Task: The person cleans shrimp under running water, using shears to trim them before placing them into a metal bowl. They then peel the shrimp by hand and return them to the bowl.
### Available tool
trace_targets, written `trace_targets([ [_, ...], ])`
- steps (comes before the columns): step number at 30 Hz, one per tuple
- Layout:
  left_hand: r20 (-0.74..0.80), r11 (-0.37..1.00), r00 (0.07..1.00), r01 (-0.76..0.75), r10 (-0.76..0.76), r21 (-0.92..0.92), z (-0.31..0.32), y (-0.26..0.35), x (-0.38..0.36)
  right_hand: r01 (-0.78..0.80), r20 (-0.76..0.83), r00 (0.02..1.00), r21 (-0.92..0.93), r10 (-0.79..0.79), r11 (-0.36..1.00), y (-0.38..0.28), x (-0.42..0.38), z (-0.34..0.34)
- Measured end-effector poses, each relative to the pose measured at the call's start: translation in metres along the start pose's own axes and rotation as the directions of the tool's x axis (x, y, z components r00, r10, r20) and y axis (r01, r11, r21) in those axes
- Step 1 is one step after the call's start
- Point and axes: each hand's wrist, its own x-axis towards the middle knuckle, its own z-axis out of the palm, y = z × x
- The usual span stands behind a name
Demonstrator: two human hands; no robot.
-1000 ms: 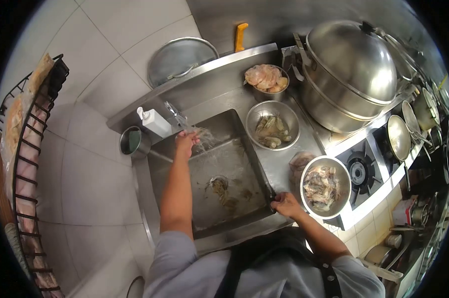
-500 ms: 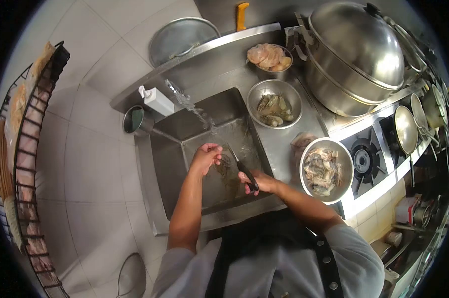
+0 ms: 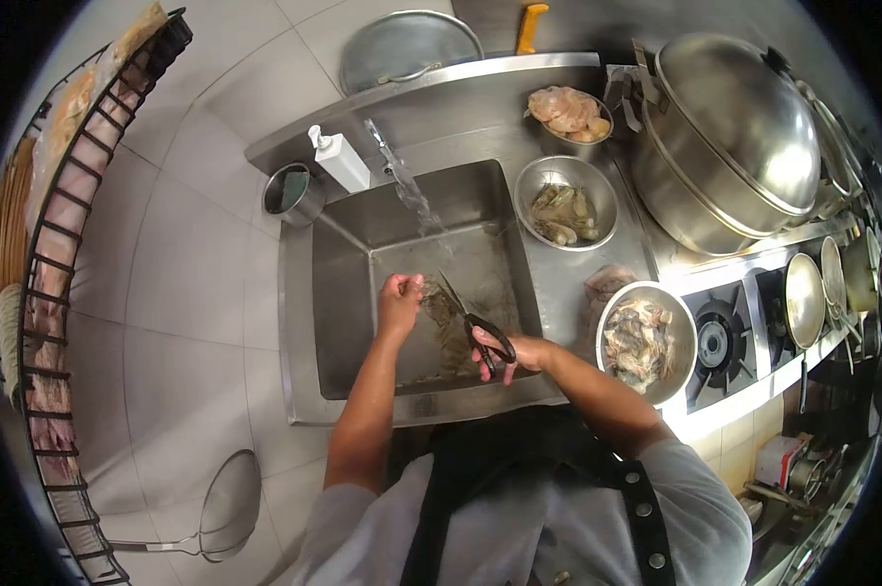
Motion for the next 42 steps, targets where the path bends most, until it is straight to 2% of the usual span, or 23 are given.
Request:
trace_targets([
  [3, -0.099, 0.998, 0.994, 0.045, -0.050, -0.043, -0.008, 0.000, -0.008, -0.036, 0.060, 0.998, -0.006, 0.037, 0.999, -0.005, 0.009, 0.008],
  [5, -0.013, 0.998, 1.000, 0.003, -0.002, 0.064, -0.015, 0.002, -0.014, -0.022, 0.076, 0.997, -0.019, 0.023, 1.000, -0.010, 0.017, 0.014],
  [9, -0.012, 0.999, 1.000, -0.019, 0.020, 0.031, -0.034, 0.000, -0.021, 0.011, 0.075, 0.997, -0.047, -0.007, 0.999, -0.014, 0.031, 0.024],
  [12, -0.021, 0.998, 0.999, 0.026, -0.025, 0.057, -0.046, 0.004, -0.029, 0.011, 0.078, 0.997, -0.020, -0.009, 1.000, -0.016, 0.031, 0.030],
  [17, 0.068, 0.998, 0.998, -0.008, 0.004, 0.062, -0.053, 0.003, -0.034, -0.019, 0.058, 0.998, 0.020, 0.018, 1.000, -0.012, 0.036, 0.034],
  [20, 0.072, 0.997, 0.997, -0.010, 0.005, 0.076, -0.053, 0.001, -0.032, 0.038, -0.013, 0.999, -0.014, -0.038, 0.999, -0.015, 0.032, 0.035],
  [22, 0.080, 0.995, 0.996, -0.043, 0.035, 0.095, -0.050, -0.002, -0.028, 0.083, -0.109, 0.991, 0.052, -0.077, 0.995, -0.017, 0.026, 0.037],
  [24, 0.092, 0.990, 0.993, -0.078, 0.067, 0.115, -0.047, -0.003, -0.024, 0.130, -0.140, 0.983, 0.076, -0.118, 0.989, -0.026, 0.014, 0.043],
  [26, 0.171, 0.994, 0.983, 0.051, -0.067, 0.091, -0.047, -0.004, -0.017, 0.183, -0.175, 0.971, 0.097, -0.164, 0.978, -0.026, 0.012, 0.041],
  [27, 0.176, 0.994, 0.982, 0.046, -0.062, 0.094, -0.047, -0.005, -0.014, 0.174, -0.173, 0.972, 0.074, -0.159, 0.982, -0.019, 0.016, 0.037],
  [29, 0.232, 0.938, 0.963, 0.200, -0.135, -0.283, -0.049, -0.008, -0.011, 0.170, -0.177, 0.971, 0.049, -0.159, 0.984, -0.008, 0.019, 0.028],
  [31, 0.256, 0.937, 0.964, 0.158, -0.078, -0.310, -0.051, -0.011, -0.011, 0.043, -0.057, 0.998, 0.174, -0.034, 0.984, 0.003, 0.018, 0.018],
  [32, 0.274, 0.932, 0.961, 0.122, -0.026, -0.341, -0.051, -0.009, -0.010, 0.049, -0.060, 0.997, 0.177, -0.039, 0.983, 0.006, 0.014, 0.016],
  [33, 0.277, 0.934, 0.961, 0.120, -0.024, -0.337, -0.050, -0.006, -0.009, 0.023, 0.008, 1.000, 0.182, -0.025, 0.983, 0.008, 0.011, 0.015],
  [35, 0.139, 0.918, 0.986, 0.138, -0.092, -0.373, -0.047, -0.002, -0.007, -0.002, 0.098, 0.995, 0.166, -0.014, 0.986, 0.007, 0.002, 0.018],
  [36, 0.141, 0.918, 0.986, 0.139, -0.093, -0.371, -0.045, 0.001, -0.006, -0.001, 0.097, 0.995, 0.168, -0.015, 0.986, 0.008, 0.001, 0.020],
  [38, -0.028, 0.965, 0.989, 0.138, -0.148, -0.222, -0.042, 0.004, -0.003, 0.016, 0.173, 0.984, 0.187, -0.049, 0.982, 0.007, 0.000, 0.026],
  [42, -0.059, 0.959, 0.989, 0.114, -0.133, -0.261, -0.016, 0.011, -0.010, 0.069, 0.166, 0.980, 0.229, -0.109, 0.971, 0.000, 0.013, 0.034],
])
